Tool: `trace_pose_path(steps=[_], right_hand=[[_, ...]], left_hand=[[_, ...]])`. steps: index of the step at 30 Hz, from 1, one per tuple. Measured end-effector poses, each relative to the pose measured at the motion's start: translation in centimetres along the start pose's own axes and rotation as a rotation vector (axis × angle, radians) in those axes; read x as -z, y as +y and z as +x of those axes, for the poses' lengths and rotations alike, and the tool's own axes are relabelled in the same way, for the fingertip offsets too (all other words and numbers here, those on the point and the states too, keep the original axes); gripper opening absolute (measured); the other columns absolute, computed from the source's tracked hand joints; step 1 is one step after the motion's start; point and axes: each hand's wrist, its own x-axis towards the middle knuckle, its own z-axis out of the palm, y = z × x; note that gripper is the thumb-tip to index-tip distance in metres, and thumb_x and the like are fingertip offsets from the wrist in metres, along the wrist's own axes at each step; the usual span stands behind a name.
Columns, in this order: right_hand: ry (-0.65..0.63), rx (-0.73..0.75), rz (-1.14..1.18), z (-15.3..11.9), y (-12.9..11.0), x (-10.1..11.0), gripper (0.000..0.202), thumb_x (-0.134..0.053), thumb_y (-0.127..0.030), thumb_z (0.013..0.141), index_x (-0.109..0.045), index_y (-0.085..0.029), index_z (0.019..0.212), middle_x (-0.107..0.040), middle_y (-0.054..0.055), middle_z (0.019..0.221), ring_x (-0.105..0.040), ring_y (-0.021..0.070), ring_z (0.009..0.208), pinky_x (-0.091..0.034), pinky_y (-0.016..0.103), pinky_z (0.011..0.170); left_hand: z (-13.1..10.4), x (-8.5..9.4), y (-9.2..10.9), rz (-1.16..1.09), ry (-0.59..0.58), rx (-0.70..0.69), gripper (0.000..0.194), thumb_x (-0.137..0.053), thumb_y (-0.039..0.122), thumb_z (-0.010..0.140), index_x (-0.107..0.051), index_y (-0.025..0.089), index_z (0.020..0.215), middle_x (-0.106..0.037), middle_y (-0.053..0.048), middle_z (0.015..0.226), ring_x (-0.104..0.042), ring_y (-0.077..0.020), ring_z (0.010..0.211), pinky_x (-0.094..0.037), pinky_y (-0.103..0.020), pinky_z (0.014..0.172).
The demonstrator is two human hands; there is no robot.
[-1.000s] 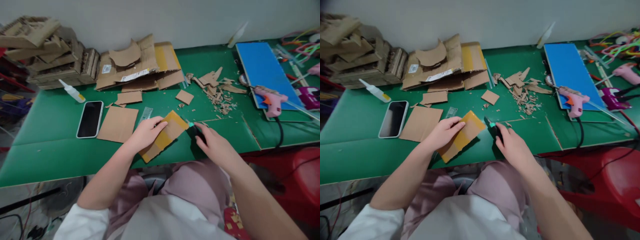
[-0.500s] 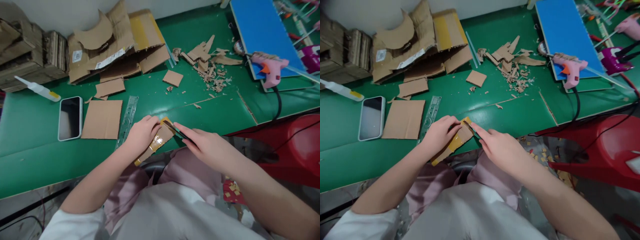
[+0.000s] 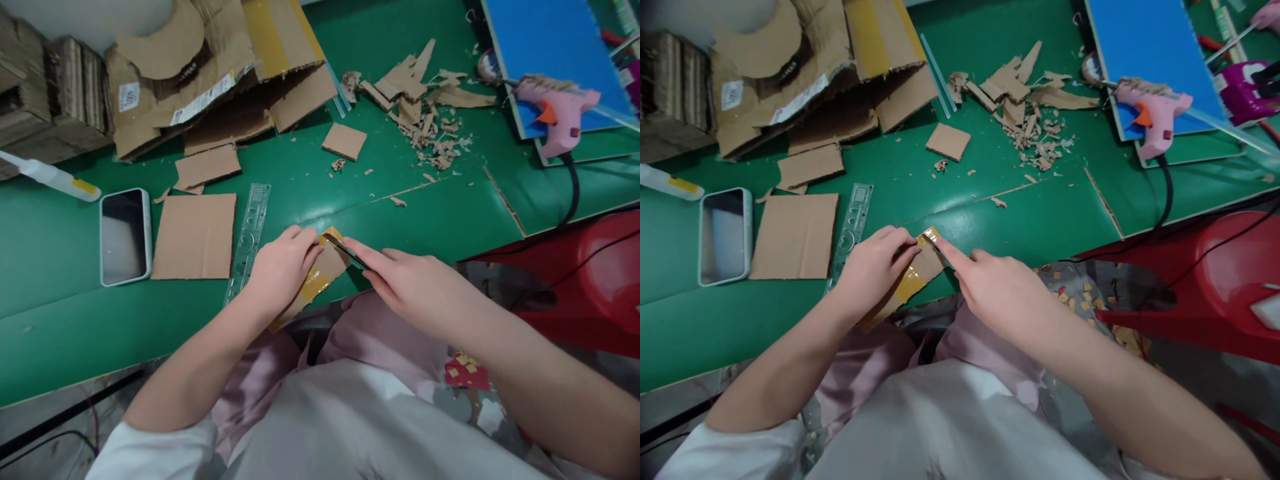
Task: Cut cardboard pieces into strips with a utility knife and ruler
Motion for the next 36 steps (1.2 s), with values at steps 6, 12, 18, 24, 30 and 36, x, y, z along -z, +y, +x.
trace_pose_path(steps=[6,12,18,24,30,36], right_hand=[[-0.026,0.015,0.017,0.2,0.2,0.1,0.058,-0.03,-0.027,0.093,-0.008,-0.036,0.146,-0.062,0.0,0.079,-0.054,0.0142,0.056,-0.018,0.025,0.049],[-0.045,0.009,0.06,0.3,0.2,0.0,0.058,-0.029,-0.027,0.093,-0.008,-0.037,0.146,-0.064,0.001,0.086,-0.057,0.0147,0.061,-0.02,0.025,0.05],[-0.106,-0.023,0.003,0.6,-0.2,0.2,0.062,-0.032,-0.024,0.092,-0.004,-0.038,0.146,-0.065,0.001,0.085,-0.057,0.0155,0.06,-0.019,0.026,0.049],[-0.187,-0.043,-0.023,1.1,-0.6,1.1,0.068,-0.035,-0.018,0.088,-0.006,-0.034,0.147,-0.066,0.002,0.085,-0.057,0.016,0.059,-0.019,0.026,0.047],[-0.155,0.01,0.007,1.2,-0.5,1.5,0.067,-0.036,-0.017,0.087,-0.01,-0.025,0.148,-0.066,0.003,0.08,-0.054,0.0141,0.055,-0.02,0.025,0.046],[-0.067,0.048,-0.001,0.7,-0.6,1.3,0.064,-0.035,-0.017,0.086,-0.016,-0.02,0.147,-0.065,0.003,0.075,-0.049,0.0111,0.049,-0.019,0.024,0.044]], left_hand=[[0.0,-0.2,-0.2,-0.026,0.008,0.005,0.016,-0.045,0.032,0.092,-0.055,0.02,0.091,-0.059,-0.001,0.088,-0.059,-0.0156,0.079,-0.038,-0.024,0.058],[0.1,-0.4,-0.4,-0.029,0.024,0.0,0.02,-0.046,0.034,0.092,-0.059,0.022,0.099,-0.061,-0.001,0.092,-0.061,-0.0176,0.084,-0.041,-0.025,0.062],[0.2,-0.3,-0.3,0.016,0.023,-0.003,0.021,-0.046,0.034,0.091,-0.06,0.021,0.1,-0.062,-0.002,0.092,-0.061,-0.0182,0.084,-0.042,-0.026,0.062],[0.2,-0.4,-0.2,0.05,0.025,-0.009,0.02,-0.048,0.033,0.091,-0.061,0.021,0.101,-0.063,-0.002,0.092,-0.061,-0.0181,0.084,-0.043,-0.026,0.063],[0.0,-0.6,-0.2,0.078,0.043,-0.008,0.023,-0.047,0.035,0.091,-0.062,0.02,0.101,-0.063,-0.003,0.091,-0.062,-0.0176,0.083,-0.042,-0.025,0.062],[-0.1,-0.6,-0.1,0.101,0.046,-0.022,0.025,-0.045,0.037,0.092,-0.064,0.021,0.098,-0.063,-0.003,0.087,-0.061,-0.0164,0.081,-0.042,-0.024,0.061]])
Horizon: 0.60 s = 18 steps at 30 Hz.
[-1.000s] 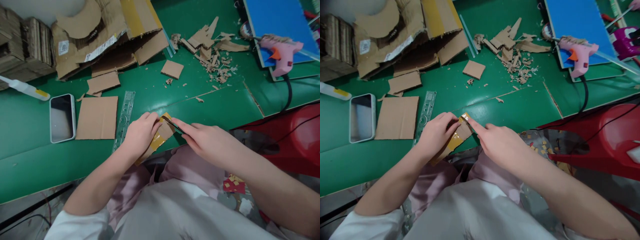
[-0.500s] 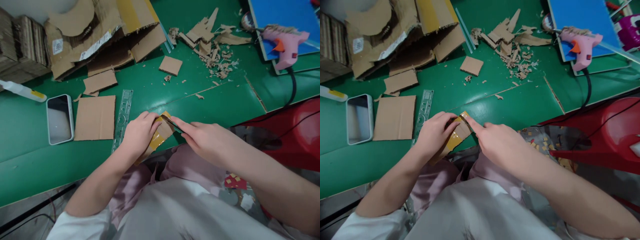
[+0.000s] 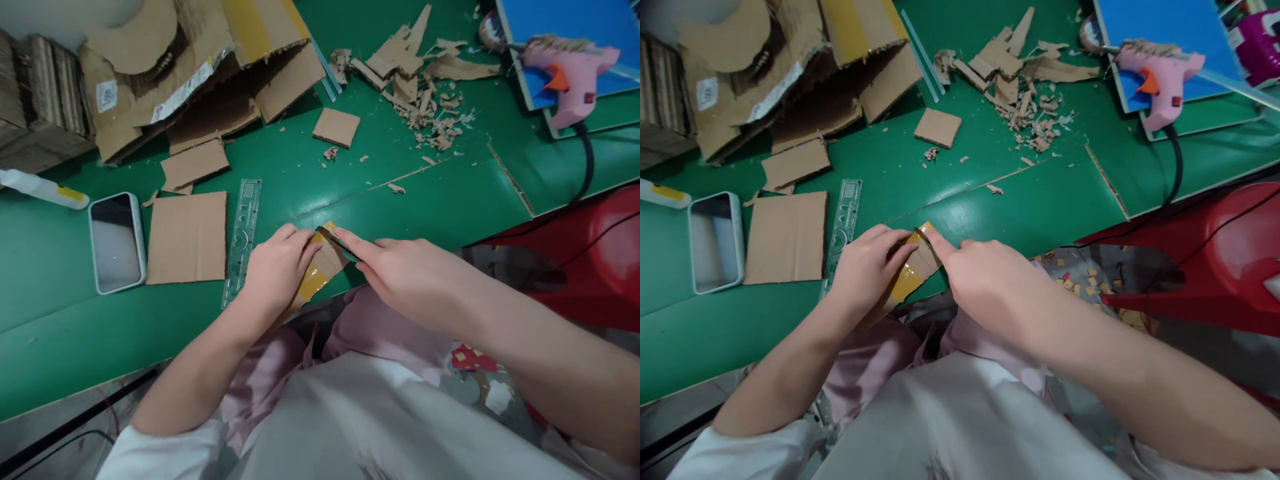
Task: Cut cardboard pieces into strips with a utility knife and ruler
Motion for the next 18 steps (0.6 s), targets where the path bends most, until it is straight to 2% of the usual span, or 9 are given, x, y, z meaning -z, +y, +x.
trace_pose_path(steps=[3,6,14,18], right_hand=[[0.028,0.028,-0.018,-0.25,-0.16,-0.12,0.064,-0.036,-0.018,0.086,-0.017,-0.017,0.147,-0.062,0.003,0.07,-0.046,0.0107,0.047,-0.017,0.025,0.044],[0.011,0.011,-0.025,-0.5,-0.2,-0.13,0.065,-0.037,-0.018,0.086,-0.017,-0.018,0.147,-0.062,0.002,0.07,-0.044,0.0101,0.045,-0.015,0.024,0.044],[0.011,0.028,-0.055,-0.53,-0.21,-0.01,0.064,-0.036,-0.017,0.085,-0.021,-0.015,0.146,-0.058,0.002,0.063,-0.04,0.0088,0.042,-0.014,0.024,0.042],[0.004,0.002,-0.078,-1.07,-0.23,0.03,0.063,-0.036,-0.019,0.084,-0.021,-0.018,0.146,-0.059,0.002,0.066,-0.043,0.0099,0.044,-0.014,0.025,0.042]], left_hand=[[-0.04,0.02,0.09,-0.01,-0.003,0.026,0.025,-0.045,0.037,0.092,-0.064,0.021,0.099,-0.064,-0.003,0.089,-0.061,-0.0169,0.082,-0.042,-0.025,0.062],[-0.08,0.01,0.13,-0.016,-0.012,0.042,0.026,-0.045,0.037,0.092,-0.063,0.02,0.1,-0.064,-0.003,0.09,-0.061,-0.0172,0.082,-0.043,-0.025,0.062],[-0.12,-0.15,0.2,0.009,0.018,0.014,0.023,-0.046,0.035,0.092,-0.062,0.02,0.1,-0.065,-0.003,0.091,-0.062,-0.0167,0.082,-0.041,-0.025,0.059],[-0.31,-0.18,0.37,0.035,0.032,0.002,0.023,-0.045,0.035,0.092,-0.061,0.021,0.099,-0.065,-0.003,0.092,-0.062,-0.0156,0.081,-0.04,-0.024,0.057]])
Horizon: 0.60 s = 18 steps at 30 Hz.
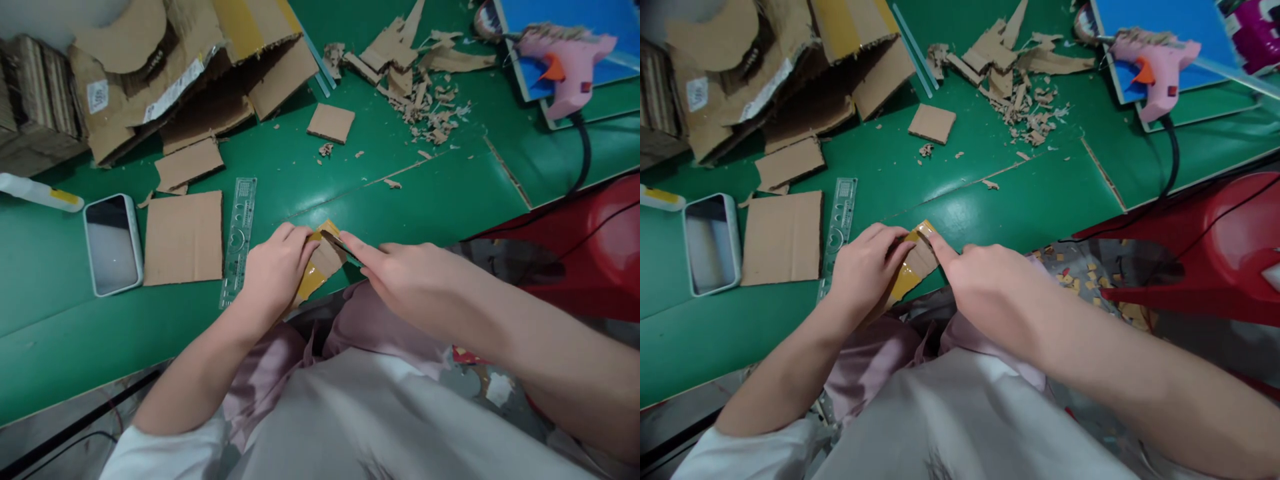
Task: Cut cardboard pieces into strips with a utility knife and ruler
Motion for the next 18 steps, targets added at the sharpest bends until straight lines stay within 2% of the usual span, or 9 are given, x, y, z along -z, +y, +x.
trace_pose_path(steps=[3,8,14,18], right_hand=[[-0.046,-0.026,0.017,0.01,0.01,0.18,0.064,-0.038,-0.02,0.083,-0.023,-0.02,0.146,-0.063,0.004,0.071,-0.047,0.011,0.046,-0.015,0.025,0.042],[0.008,-0.028,0.078,0.4,-0.04,0.18,0.062,-0.041,-0.023,0.083,-0.029,-0.02,0.144,-0.064,0.004,0.071,-0.047,0.0108,0.045,-0.018,0.024,0.042],[0.01,-0.053,0.093,0.01,0.16,-0.31,0.062,-0.039,-0.023,0.085,-0.025,-0.024,0.145,-0.066,0.004,0.075,-0.049,0.0105,0.046,-0.018,0.024,0.042],[-0.039,-0.067,0.11,-0.23,0.31,-0.42,0.063,-0.038,-0.024,0.085,-0.022,-0.025,0.146,-0.066,0.004,0.074,-0.051,0.0121,0.048,-0.019,0.024,0.044]], left_hand=[[-0.23,-0.13,0.0,0.03,0.023,-0.025,0.024,-0.042,0.035,0.094,-0.06,0.02,0.098,-0.065,-0.003,0.093,-0.062,-0.0145,0.078,-0.038,-0.024,0.054],[-0.46,-0.34,-0.13,0.054,0.04,-0.062,0.026,-0.037,0.035,0.095,-0.059,0.02,0.099,-0.064,-0.003,0.094,-0.062,-0.0131,0.075,-0.037,-0.023,0.052],[-0.44,-0.14,-0.04,0.057,0.022,-0.033,0.028,-0.044,0.041,0.092,-0.06,0.021,0.103,-0.066,-0.004,0.094,-0.062,-0.0144,0.076,-0.038,-0.024,0.055],[-0.34,-0.01,-0.01,0.05,0.003,-0.029,0.028,-0.044,0.041,0.092,-0.063,0.021,0.095,-0.066,-0.004,0.089,-0.062,-0.0156,0.077,-0.039,-0.025,0.058]])
